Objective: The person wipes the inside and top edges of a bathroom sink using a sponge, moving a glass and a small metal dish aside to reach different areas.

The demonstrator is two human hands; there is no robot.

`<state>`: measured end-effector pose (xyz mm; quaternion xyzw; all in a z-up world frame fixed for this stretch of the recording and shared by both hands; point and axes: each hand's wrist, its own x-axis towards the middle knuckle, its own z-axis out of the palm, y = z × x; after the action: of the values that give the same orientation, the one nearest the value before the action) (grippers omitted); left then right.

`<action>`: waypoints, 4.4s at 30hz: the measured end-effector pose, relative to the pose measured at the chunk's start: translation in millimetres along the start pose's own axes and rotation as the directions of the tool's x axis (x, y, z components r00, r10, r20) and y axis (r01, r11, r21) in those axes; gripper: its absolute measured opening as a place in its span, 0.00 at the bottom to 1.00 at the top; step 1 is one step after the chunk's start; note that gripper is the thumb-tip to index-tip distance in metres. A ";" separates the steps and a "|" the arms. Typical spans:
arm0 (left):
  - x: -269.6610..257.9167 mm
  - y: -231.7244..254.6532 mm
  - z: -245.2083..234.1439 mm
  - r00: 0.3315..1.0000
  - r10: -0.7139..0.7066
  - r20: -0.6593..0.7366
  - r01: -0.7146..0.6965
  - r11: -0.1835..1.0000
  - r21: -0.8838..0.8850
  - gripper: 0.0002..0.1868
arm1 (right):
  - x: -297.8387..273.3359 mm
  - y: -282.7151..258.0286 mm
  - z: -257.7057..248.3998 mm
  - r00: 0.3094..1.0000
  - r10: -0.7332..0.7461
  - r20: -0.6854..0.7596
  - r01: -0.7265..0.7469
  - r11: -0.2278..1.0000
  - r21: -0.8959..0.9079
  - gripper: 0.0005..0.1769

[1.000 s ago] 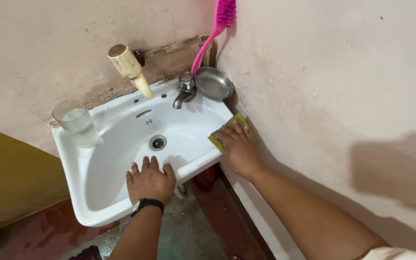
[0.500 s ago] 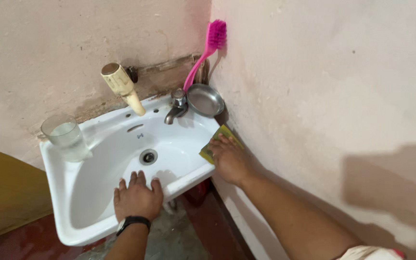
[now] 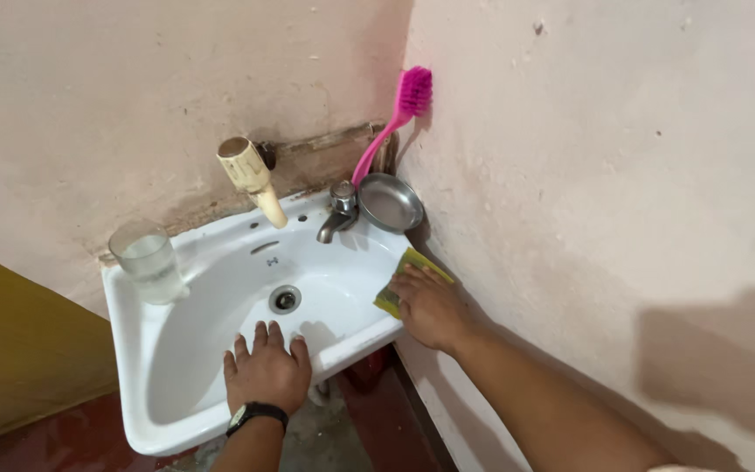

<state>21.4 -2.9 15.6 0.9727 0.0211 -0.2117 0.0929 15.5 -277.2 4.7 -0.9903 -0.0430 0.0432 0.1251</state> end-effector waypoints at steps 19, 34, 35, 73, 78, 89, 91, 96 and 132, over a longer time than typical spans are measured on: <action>-7.8 4.7 -16.6 0.993 0.102 0.059 -0.105 0.993 0.055 0.36 | 17.0 -0.7 -9.7 0.991 -0.060 0.121 0.061 0.998 -0.002 0.27; -6.9 3.2 -12.7 0.999 0.051 -0.007 -0.050 0.998 0.034 0.38 | 55.2 -17.9 -5.9 0.967 -0.114 0.227 0.142 0.984 -0.112 0.32; -7.6 2.9 -12.9 0.998 0.055 -0.015 -0.055 0.998 0.025 0.38 | 57.8 -18.9 -5.3 0.966 -0.123 0.225 0.155 0.980 -0.127 0.32; 0.9 -2.5 3.5 0.986 0.108 -0.125 -0.105 0.994 0.026 0.37 | 42.2 -103.3 -1.1 0.800 0.004 0.600 -0.036 0.998 0.042 0.30; 4.5 -6.1 7.9 0.975 0.130 -0.177 -0.137 0.990 -0.023 0.36 | 35.1 -104.5 1.6 0.826 -0.089 0.557 0.037 0.994 0.104 0.28; -2.5 -1.4 3.1 0.978 0.111 -0.175 -0.127 0.988 -0.082 0.35 | 41.2 -79.4 -1.1 0.846 -0.028 0.533 0.013 0.999 0.032 0.23; -4.4 -0.5 2.7 0.979 0.103 -0.177 -0.120 0.989 -0.085 0.35 | 41.3 -89.8 5.1 0.829 -0.054 0.557 -0.022 0.991 0.129 0.25; -6.0 -0.1 -0.9 0.979 0.104 -0.173 -0.123 0.987 -0.105 0.35 | 40.7 -81.8 -1.3 0.838 -0.117 0.533 0.061 0.991 0.121 0.26; -5.8 -0.5 1.8 0.978 0.107 -0.177 -0.121 0.990 -0.069 0.34 | 40.4 -70.2 -20.8 0.797 -0.022 0.603 -0.109 0.977 0.181 0.24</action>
<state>15.4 -2.7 16.3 0.9825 -0.0182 -0.1197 0.1414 52.4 -210.7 39.4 -0.9075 -0.0530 0.3623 0.2059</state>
